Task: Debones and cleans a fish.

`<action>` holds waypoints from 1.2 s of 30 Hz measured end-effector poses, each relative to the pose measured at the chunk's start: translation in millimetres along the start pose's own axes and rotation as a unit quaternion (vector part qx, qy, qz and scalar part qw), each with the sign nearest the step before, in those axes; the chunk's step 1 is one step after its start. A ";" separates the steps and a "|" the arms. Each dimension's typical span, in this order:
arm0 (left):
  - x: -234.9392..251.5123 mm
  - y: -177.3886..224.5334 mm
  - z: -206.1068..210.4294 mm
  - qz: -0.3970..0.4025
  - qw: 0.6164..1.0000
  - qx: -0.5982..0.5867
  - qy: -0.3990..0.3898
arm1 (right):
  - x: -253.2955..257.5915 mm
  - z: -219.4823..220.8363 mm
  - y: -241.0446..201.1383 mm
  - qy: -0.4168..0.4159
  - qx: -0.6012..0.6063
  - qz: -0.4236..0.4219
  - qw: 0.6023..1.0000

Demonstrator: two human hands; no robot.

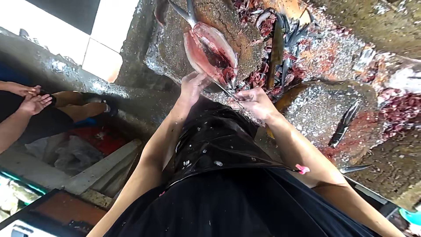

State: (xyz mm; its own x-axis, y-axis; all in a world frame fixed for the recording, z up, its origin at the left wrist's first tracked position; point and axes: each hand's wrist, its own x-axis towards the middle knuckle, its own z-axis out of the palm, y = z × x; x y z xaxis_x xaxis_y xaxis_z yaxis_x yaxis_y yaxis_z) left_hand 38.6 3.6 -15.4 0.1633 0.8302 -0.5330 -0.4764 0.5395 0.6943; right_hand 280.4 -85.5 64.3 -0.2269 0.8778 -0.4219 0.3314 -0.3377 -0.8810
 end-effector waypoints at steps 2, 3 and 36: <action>-0.6 0.6 -1.4 0.001 1.000 0.000 -0.005 | 6.7 3.5 2.3 0.010 -0.016 -0.012 1.000; -0.7 1.6 -1.8 0.001 1.000 -0.003 -0.006 | 11.9 7.1 4.8 0.012 -0.011 -0.025 1.000; 30.6 22.2 33.7 -0.190 0.969 0.125 -0.092 | -15.7 78.8 25.0 0.369 0.274 -0.210 0.863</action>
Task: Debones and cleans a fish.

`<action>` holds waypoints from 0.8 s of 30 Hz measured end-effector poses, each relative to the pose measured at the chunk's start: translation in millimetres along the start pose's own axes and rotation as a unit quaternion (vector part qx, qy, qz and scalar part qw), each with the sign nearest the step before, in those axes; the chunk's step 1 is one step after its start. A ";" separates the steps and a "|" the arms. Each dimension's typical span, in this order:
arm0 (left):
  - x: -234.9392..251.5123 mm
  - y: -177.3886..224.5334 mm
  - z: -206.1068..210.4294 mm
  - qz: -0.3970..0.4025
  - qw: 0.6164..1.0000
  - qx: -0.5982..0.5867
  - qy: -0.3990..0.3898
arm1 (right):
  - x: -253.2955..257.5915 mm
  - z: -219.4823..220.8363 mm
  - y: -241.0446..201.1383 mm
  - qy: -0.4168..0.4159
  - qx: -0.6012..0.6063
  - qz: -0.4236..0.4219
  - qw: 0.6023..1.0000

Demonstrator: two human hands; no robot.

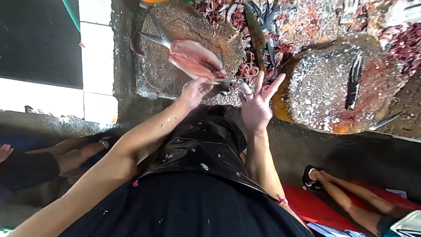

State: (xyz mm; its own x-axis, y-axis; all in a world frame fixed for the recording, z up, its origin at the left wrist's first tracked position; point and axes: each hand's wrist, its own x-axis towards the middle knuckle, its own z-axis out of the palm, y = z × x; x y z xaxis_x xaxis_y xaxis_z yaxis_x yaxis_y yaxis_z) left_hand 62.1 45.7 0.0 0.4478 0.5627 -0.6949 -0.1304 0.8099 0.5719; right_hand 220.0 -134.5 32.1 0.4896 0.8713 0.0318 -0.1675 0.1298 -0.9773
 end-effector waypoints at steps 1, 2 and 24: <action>0.4 -1.6 1.0 0.003 1.000 0.000 0.005 | -0.1 1.7 -6.1 -0.006 -0.182 -0.003 0.983; 0.2 -5.9 -0.6 0.011 1.000 0.010 0.004 | 1.6 4.4 -8.7 -0.007 -0.360 0.008 0.933; -6.8 -17.5 -56.7 0.090 0.996 -0.021 0.011 | 16.4 -2.4 -43.2 -0.249 -0.486 0.112 0.830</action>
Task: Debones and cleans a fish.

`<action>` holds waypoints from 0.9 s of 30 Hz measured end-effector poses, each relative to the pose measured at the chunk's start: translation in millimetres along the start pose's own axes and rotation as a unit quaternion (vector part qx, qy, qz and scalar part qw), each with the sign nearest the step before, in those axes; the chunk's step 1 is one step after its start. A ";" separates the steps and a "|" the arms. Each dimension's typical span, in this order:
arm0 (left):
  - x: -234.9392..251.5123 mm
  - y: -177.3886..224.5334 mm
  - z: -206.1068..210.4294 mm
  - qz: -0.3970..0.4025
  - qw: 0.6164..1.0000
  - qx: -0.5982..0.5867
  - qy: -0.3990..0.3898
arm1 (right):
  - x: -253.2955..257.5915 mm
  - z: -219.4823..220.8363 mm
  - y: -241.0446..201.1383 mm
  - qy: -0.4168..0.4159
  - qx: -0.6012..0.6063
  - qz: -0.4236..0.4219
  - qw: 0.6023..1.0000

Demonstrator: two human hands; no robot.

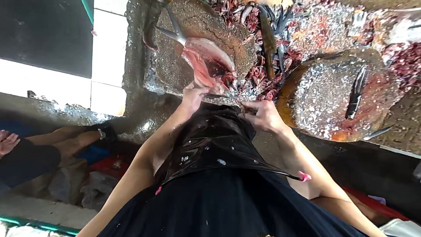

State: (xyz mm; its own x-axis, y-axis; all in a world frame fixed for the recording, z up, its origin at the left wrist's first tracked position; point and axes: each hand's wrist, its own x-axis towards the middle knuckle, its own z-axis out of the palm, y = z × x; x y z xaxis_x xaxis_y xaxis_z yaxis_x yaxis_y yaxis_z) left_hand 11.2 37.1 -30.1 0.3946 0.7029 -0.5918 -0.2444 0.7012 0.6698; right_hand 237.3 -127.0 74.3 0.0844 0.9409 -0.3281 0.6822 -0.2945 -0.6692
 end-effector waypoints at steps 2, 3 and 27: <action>0.6 0.3 -1.3 0.006 1.000 0.004 -0.028 | 22.2 10.5 28.5 0.138 -0.077 -0.008 0.987; 0.4 -0.6 -1.3 0.004 0.999 0.005 -0.038 | 35.1 15.5 45.8 0.148 -0.135 0.042 0.979; 12.6 19.9 3.2 -0.014 0.996 -0.088 -0.012 | 20.9 34.9 8.8 0.021 0.165 -0.051 0.985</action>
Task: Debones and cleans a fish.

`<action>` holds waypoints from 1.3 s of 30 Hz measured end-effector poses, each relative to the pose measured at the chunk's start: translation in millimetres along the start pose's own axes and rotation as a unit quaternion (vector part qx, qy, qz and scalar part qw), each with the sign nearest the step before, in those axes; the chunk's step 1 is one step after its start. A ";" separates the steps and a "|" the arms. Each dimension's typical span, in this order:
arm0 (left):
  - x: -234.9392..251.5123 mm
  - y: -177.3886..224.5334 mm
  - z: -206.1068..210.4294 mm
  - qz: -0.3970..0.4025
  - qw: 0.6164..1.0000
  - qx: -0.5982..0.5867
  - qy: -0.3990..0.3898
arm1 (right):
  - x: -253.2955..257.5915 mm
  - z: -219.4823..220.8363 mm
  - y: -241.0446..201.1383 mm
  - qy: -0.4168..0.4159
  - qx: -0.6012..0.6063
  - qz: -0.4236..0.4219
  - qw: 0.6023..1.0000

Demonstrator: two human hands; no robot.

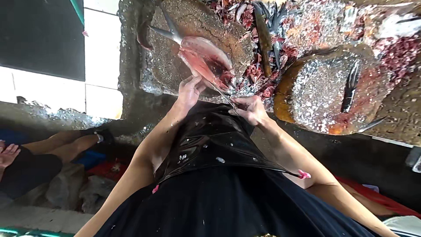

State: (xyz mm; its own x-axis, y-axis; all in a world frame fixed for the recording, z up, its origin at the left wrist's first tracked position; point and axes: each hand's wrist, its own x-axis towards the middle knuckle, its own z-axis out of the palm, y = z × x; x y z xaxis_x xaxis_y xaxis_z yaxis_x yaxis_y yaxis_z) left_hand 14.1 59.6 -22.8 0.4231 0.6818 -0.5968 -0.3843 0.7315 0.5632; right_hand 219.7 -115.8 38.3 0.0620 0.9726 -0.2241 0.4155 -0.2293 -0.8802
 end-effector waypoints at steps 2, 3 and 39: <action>-0.7 0.3 1.2 -0.003 1.000 -0.006 0.001 | 7.0 5.0 0.1 0.000 -0.008 -0.007 1.000; -1.0 0.5 1.5 -0.003 1.000 -0.013 0.000 | 11.1 7.7 -0.2 0.001 -0.015 -0.012 1.000; 19.3 -4.3 53.8 -0.136 0.953 0.236 0.129 | -2.4 52.5 -22.9 0.189 -0.313 0.052 0.929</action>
State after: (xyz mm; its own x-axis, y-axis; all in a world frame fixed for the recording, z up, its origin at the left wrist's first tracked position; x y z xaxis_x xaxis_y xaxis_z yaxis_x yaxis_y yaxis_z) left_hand 68.0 69.0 -6.0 0.2153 0.4917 -0.8437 0.1491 0.8373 0.5260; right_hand 162.5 -114.8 37.0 0.3975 0.9172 -0.0272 0.8279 -0.3713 -0.4204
